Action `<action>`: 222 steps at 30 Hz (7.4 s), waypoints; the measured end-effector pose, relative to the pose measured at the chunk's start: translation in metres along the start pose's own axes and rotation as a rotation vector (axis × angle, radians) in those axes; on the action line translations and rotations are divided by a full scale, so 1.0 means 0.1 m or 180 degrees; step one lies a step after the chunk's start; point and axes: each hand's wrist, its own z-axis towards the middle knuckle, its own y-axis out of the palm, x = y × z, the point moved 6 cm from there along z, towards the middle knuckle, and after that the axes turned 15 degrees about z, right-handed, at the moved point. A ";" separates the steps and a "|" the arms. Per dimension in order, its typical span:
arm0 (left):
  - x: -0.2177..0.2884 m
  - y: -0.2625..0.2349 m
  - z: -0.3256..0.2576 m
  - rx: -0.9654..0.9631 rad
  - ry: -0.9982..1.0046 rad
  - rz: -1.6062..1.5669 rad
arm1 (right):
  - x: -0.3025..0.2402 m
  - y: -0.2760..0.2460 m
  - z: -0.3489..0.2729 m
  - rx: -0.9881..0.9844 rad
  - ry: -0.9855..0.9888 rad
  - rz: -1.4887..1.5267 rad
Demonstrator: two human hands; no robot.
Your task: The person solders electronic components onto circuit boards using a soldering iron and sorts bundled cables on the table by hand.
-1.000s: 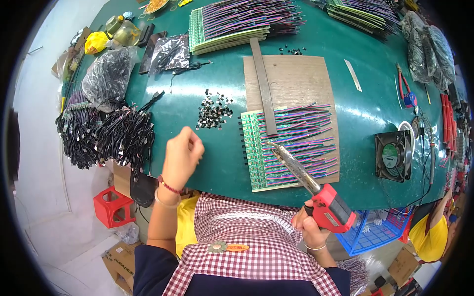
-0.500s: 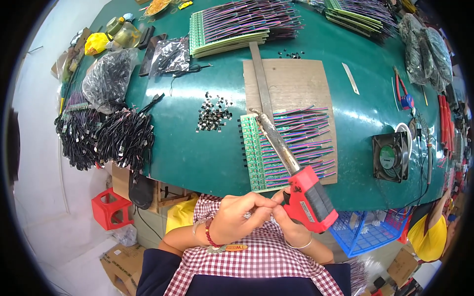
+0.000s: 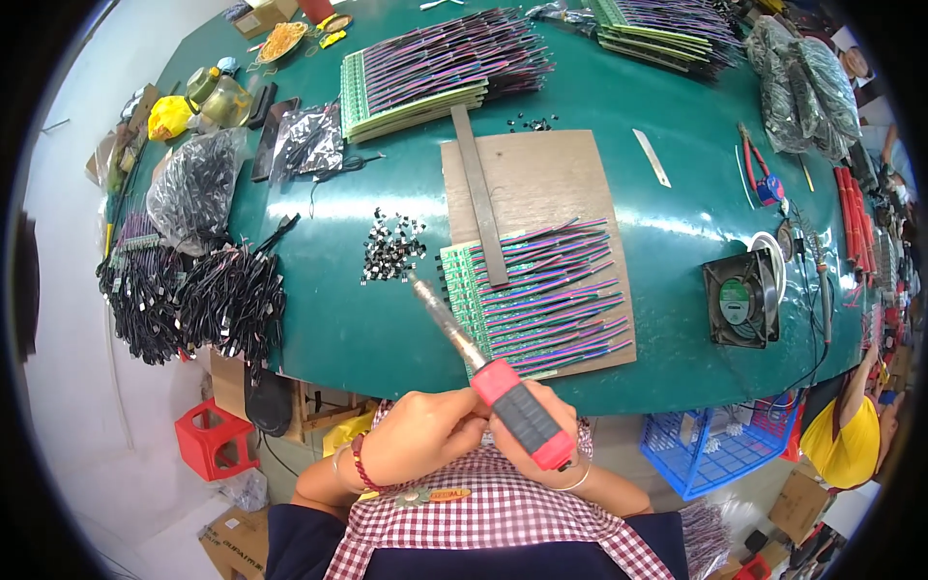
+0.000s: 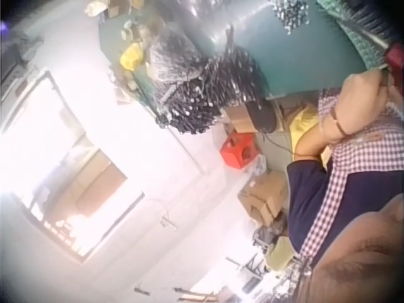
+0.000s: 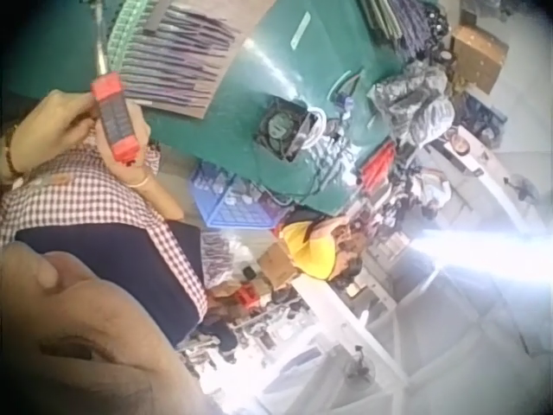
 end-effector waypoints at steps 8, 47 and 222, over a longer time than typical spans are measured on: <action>-0.02 0.04 0.00 -0.0296 -0.0056 -0.0207 | 0.11 0.04 -0.04 -0.0119 0.0379 -0.0035; -0.72 0.18 0.03 -0.0547 -0.1530 -0.2021 | 0.22 -0.45 -0.19 0.0217 0.0599 0.1516; -1.34 -0.84 0.90 0.1642 -0.0112 0.2127 | 0.07 -0.63 -0.40 0.0493 -0.0050 0.1602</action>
